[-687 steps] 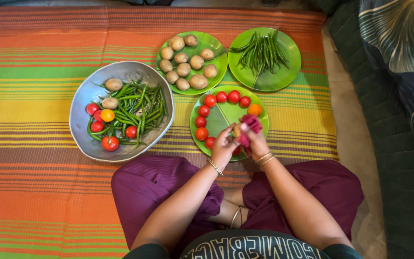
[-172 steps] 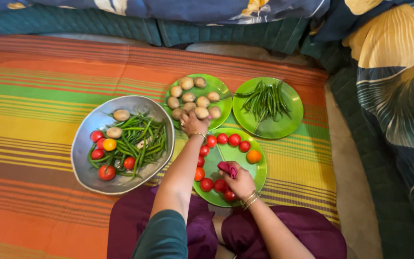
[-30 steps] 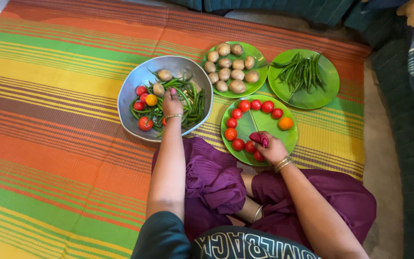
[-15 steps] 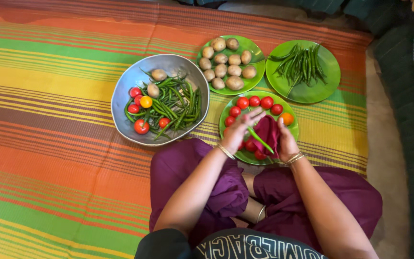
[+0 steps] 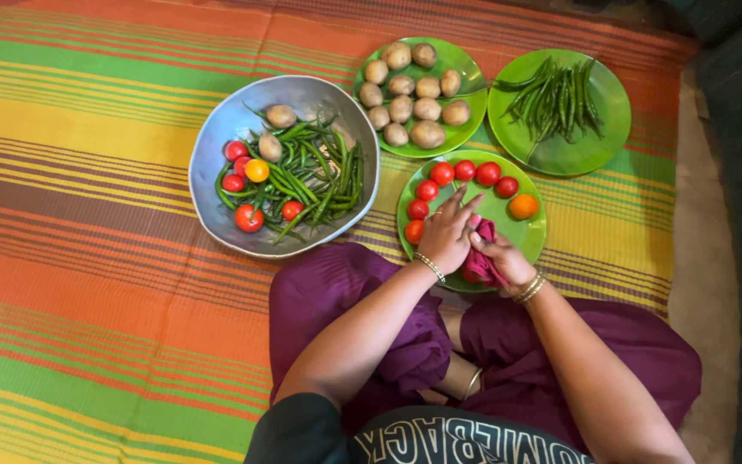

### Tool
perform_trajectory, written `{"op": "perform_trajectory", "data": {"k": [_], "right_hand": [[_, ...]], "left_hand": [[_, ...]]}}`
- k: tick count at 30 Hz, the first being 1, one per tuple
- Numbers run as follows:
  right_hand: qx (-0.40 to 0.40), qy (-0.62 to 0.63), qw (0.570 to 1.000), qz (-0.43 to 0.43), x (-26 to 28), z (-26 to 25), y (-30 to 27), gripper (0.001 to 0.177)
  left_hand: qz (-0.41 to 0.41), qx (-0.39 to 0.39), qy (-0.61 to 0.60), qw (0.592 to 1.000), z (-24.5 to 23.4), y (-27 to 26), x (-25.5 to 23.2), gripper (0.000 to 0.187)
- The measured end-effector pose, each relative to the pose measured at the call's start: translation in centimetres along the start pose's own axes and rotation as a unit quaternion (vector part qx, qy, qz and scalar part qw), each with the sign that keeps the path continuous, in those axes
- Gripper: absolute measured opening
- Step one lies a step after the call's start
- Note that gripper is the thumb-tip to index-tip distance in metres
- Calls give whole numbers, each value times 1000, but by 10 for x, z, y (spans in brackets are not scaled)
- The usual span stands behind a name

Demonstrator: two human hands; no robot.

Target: The person sits on a mat and wipes small tomatoes and potatoes with a pink cloth. They pick up each vegetable from a metal bowl, wipe it, and place it onto a green plate arranged in a circular pattern.

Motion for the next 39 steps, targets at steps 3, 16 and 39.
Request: {"op": "perform_trajectory", "data": {"k": [3,16,39], "right_hand": [[-24,-12,999,-19,4,-6,-1,43],[-151,-230,958,-77,16,-30,-4,41],[-196,-366,909,-32,22,-26,-2,48]], "left_hand": [[24,-84,-5,996,-20,-1,-6,36],[-92,-25,-126,987,5,0,31,24],[-313,-26,80,946,-183,9,348,15]]}}
Point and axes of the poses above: each hand's wrist, its own y-axis towards the middle knuckle, its own z-axis out of the palm, x = y × z, the point moved 9 cm from there along y, towards the middle knuckle, and after that the axes turned 10 degrees about x, right-handed, at the moved point
